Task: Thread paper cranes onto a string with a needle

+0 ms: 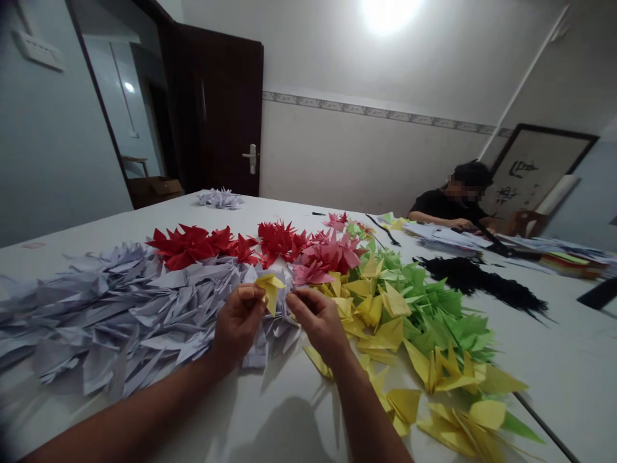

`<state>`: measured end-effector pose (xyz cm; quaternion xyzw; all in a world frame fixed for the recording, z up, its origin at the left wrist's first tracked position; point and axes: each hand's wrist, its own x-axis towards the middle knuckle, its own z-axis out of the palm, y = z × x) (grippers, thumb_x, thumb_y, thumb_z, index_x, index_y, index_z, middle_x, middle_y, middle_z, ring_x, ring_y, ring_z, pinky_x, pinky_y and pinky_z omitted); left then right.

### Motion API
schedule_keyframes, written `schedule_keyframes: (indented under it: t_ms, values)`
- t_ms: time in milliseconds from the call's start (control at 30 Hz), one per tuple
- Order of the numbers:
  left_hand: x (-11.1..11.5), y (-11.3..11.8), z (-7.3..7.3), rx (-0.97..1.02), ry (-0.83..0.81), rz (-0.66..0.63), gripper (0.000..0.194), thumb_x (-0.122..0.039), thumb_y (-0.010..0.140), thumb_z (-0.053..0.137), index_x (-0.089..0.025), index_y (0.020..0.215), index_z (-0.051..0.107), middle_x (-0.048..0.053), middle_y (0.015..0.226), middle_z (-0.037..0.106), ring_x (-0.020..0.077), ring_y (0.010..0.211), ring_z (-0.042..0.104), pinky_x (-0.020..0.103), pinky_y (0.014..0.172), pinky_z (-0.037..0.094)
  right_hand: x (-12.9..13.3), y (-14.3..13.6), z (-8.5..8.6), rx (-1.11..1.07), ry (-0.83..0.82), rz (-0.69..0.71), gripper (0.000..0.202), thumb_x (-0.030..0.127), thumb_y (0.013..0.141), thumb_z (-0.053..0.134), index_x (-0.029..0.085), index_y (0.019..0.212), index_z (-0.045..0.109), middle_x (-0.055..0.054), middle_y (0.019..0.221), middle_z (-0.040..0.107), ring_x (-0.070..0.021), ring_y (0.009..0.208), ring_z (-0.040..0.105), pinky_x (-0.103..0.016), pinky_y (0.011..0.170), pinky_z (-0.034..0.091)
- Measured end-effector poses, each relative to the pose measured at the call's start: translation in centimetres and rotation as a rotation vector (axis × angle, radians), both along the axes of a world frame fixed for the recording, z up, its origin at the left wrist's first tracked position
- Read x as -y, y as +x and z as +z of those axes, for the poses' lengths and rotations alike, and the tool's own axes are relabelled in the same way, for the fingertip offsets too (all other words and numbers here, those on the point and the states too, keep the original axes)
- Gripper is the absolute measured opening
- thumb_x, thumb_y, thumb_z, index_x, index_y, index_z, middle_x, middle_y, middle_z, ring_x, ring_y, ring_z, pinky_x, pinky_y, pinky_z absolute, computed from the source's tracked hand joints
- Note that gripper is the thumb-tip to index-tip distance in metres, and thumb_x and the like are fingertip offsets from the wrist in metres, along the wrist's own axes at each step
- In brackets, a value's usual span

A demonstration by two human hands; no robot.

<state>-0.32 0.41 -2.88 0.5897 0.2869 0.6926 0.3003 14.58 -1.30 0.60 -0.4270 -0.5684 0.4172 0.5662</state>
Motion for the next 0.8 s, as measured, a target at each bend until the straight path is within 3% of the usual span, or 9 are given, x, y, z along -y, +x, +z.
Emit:
schedule_keyframes:
  t_ms: [133,300,467,533,633,700,800]
  values:
    - [-0.2,0.5,0.0,0.210,-0.210,-0.129,0.016,-0.030,0.076,0.066,-0.018,0.084,0.059,-0.002,0.075,0.059,0.0084,0.059,0.058,0.021,0.058,0.051,-0.5,0.6,-0.3,-0.020,0.073,-0.127,0.036,0.047,0.069,0.069,0.015,0.084,0.065,0.005,0.055,0.047,-0.0062,0.046,0.037,-0.019,0.042,0.030]
    - [0.3,0.8,0.4,0.256,-0.242,-0.181,0.020,-0.031,0.072,0.071,-0.018,0.080,0.059,-0.002,0.076,0.061,0.0072,0.056,0.059,0.019,0.055,0.051,-1.0,0.0,-1.3,0.044,0.148,-0.153,0.035,0.038,0.067,0.072,0.016,0.094,0.068,0.002,0.062,0.055,-0.0087,0.053,0.046,-0.022,0.050,0.040]
    - [1.0,0.8,0.5,0.181,-0.231,-0.209,0.016,-0.030,0.076,0.065,-0.018,0.084,0.058,-0.001,0.077,0.059,0.0068,0.050,0.054,0.019,0.049,0.046,-0.9,-0.2,-1.6,0.103,0.213,-0.159,0.017,0.033,0.069,0.071,0.016,0.074,0.068,-0.001,0.068,0.060,-0.0124,0.064,0.053,-0.025,0.061,0.045]
    - [1.1,0.5,0.5,0.127,-0.159,-0.108,0.013,-0.025,0.079,0.061,-0.020,0.091,0.060,0.002,0.089,0.060,0.0075,0.059,0.055,0.020,0.053,0.045,-0.7,-0.2,-1.4,0.091,0.234,-0.184,0.016,0.033,0.071,0.069,0.017,0.071,0.066,-0.001,0.069,0.060,-0.0122,0.064,0.053,-0.025,0.063,0.045]
    - [0.8,0.1,0.4,0.000,-0.048,0.006,0.028,-0.014,0.072,0.063,-0.022,0.099,0.062,0.006,0.117,0.056,0.0157,0.095,0.058,0.022,0.069,0.047,-0.5,-0.3,-1.0,0.059,0.242,-0.201,0.019,0.037,0.072,0.066,0.018,0.071,0.064,0.000,0.068,0.059,-0.0112,0.061,0.052,-0.025,0.061,0.045]
    - [0.5,0.1,0.0,-0.044,-0.055,-0.058,0.040,-0.012,0.068,0.065,-0.023,0.106,0.061,0.008,0.124,0.055,0.0207,0.111,0.054,0.025,0.077,0.047,-0.3,-0.5,-0.8,0.053,0.233,-0.194,0.021,0.039,0.071,0.066,0.018,0.071,0.064,0.000,0.067,0.059,-0.0114,0.060,0.052,-0.025,0.059,0.046]
    - [0.1,0.4,-0.3,0.058,-0.156,-0.203,0.040,-0.018,0.069,0.068,-0.021,0.108,0.060,0.008,0.109,0.063,0.0187,0.097,0.060,0.025,0.075,0.049,-0.2,-0.8,-0.7,0.061,0.217,-0.176,0.021,0.038,0.069,0.067,0.018,0.073,0.065,-0.001,0.070,0.062,-0.0126,0.064,0.055,-0.026,0.062,0.047]
